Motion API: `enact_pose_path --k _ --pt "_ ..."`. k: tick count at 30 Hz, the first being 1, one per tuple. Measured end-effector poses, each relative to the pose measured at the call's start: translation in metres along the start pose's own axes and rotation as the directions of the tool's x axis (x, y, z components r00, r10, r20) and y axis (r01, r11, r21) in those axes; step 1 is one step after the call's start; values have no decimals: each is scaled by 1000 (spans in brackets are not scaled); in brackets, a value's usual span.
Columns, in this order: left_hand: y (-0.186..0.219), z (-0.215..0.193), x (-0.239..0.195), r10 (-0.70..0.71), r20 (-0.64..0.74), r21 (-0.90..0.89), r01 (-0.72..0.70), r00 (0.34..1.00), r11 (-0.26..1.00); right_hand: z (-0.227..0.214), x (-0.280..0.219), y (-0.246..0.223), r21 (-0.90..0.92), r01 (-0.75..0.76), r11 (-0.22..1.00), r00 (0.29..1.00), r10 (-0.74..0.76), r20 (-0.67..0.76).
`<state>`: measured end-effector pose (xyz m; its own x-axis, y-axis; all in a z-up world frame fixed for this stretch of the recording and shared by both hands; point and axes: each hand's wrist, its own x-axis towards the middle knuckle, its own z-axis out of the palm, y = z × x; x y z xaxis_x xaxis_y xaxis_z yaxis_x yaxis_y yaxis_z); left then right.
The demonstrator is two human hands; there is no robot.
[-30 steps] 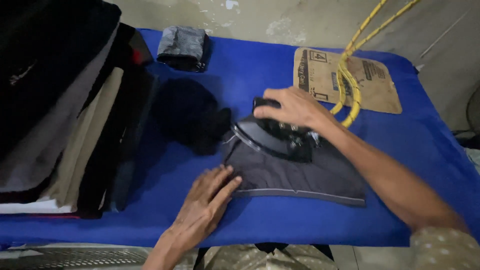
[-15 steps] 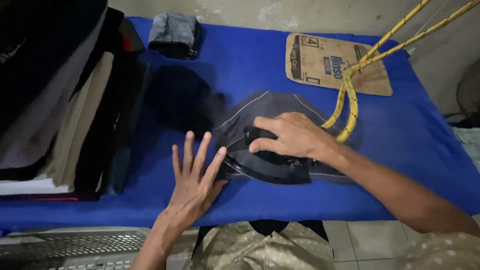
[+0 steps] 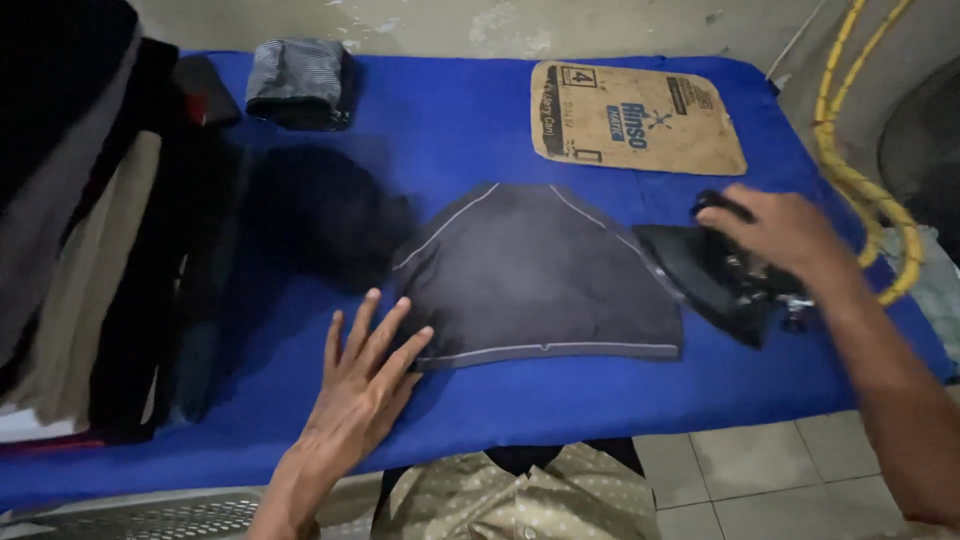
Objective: The person irons several pairs of men's underwear on a blue ironing board. They unfold each garment, press it with a steam iron, fold it, and place it on a stack to the left. The garments include dark grey, striped, and black pairs.
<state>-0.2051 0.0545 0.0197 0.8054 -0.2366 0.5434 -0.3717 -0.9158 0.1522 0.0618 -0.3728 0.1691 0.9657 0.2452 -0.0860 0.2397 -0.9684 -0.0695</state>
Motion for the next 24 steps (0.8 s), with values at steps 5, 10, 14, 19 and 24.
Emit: enact_pose_path --k 5,10,14,19,24 --pt "-1 0 -1 22 -1 -43 -22 1000 999 8 5 74 -148 -127 981 979 100 -179" --pt "-2 0 2 10 64 -155 0 998 988 18 -56 47 -219 384 897 776 -442 -449" --pt "-4 5 1 17 73 -126 -8 997 992 78 -80 27 108 670 735 729 -678 93" --pt "-7 5 0 29 103 -109 -18 994 994 99 -88 27 -58 777 627 609 -771 -187" --pt "8 -24 26 -84 52 -348 97 995 932 43 -101 16 55 718 694 654 -645 -395"
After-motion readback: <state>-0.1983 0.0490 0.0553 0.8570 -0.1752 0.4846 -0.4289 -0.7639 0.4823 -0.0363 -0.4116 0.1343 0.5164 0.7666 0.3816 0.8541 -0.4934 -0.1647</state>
